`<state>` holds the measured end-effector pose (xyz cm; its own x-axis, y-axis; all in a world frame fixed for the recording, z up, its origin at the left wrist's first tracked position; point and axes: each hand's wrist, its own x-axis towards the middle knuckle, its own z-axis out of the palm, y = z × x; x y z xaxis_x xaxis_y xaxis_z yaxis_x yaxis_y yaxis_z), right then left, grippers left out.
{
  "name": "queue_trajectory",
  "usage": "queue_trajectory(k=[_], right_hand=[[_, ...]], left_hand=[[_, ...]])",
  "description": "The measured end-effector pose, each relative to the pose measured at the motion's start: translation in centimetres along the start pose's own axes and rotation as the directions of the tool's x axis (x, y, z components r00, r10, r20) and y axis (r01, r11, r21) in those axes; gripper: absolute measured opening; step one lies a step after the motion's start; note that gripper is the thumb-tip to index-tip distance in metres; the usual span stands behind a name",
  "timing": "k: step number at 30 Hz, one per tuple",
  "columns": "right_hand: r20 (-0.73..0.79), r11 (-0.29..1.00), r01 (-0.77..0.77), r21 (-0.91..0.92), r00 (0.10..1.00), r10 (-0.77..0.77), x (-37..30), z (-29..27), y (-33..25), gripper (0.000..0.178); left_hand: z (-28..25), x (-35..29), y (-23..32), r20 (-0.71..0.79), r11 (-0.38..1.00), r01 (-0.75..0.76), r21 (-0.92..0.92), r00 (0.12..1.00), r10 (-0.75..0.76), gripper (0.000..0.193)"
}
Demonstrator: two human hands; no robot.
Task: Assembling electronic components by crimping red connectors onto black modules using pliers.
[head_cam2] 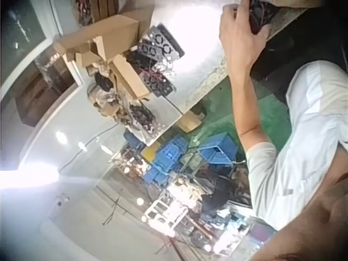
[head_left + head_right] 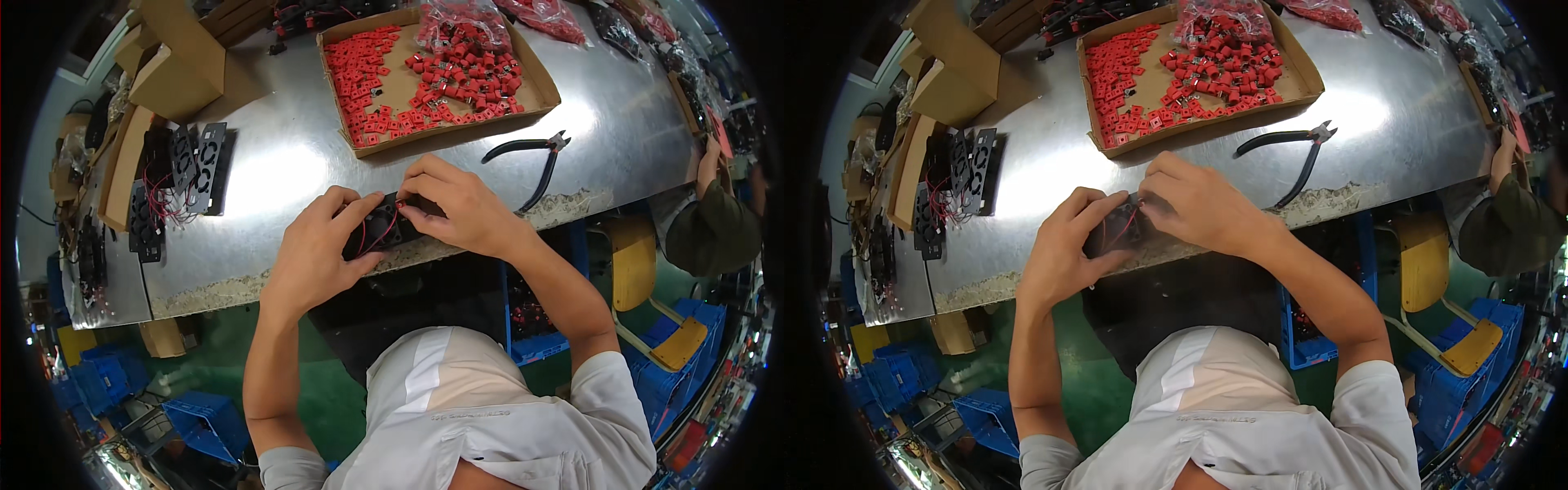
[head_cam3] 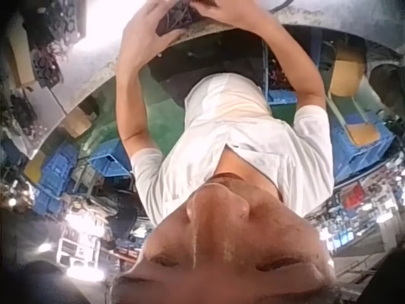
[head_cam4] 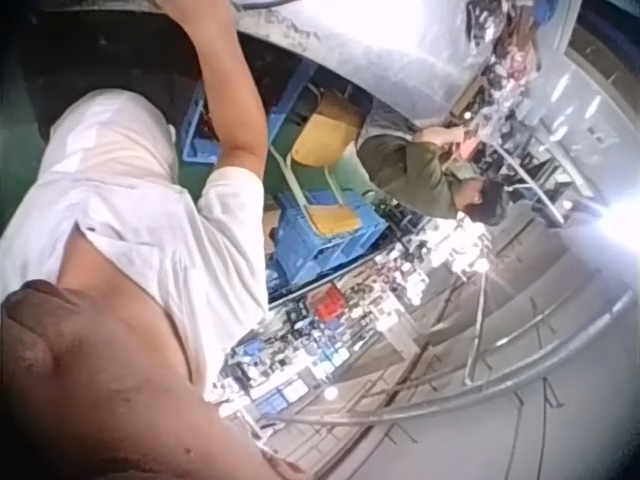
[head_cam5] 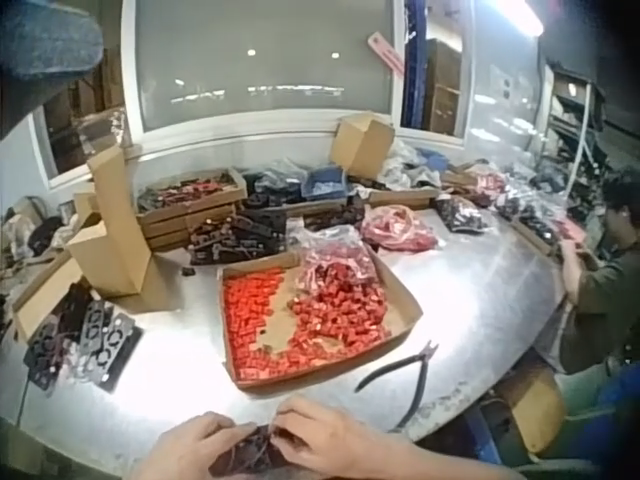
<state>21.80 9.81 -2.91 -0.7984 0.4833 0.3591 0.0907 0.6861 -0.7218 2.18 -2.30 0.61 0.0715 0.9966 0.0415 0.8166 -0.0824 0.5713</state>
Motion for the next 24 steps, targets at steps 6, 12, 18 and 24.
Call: queue_trajectory(k=[6,12,18,24], right_hand=[[0.036,1.0,0.017,0.009,0.999,-0.017,-0.1,-0.4,0.4,0.021],[0.03,0.999,0.043,-0.001,0.999,-0.043,0.2,-1.0,0.3,0.022],[0.038,0.999,-0.009,0.032,0.999,0.008,0.1,-1.2,-0.1,0.021],[0.075,0.996,0.068,-0.062,0.995,-0.064,0.1,-0.7,0.3,0.022]], left_hand=[[-0.1,0.2,0.4,0.01,1.0,-0.006,-0.001,1.0,0.006,0.063],[0.3,0.6,0.1,-0.013,0.997,-0.069,0.014,0.997,0.07,0.064],[0.3,0.7,-0.2,-0.016,0.997,-0.064,-0.032,0.998,0.064,0.064],[0.3,0.8,-0.2,-0.001,0.997,-0.079,-0.013,0.997,0.079,0.066]])
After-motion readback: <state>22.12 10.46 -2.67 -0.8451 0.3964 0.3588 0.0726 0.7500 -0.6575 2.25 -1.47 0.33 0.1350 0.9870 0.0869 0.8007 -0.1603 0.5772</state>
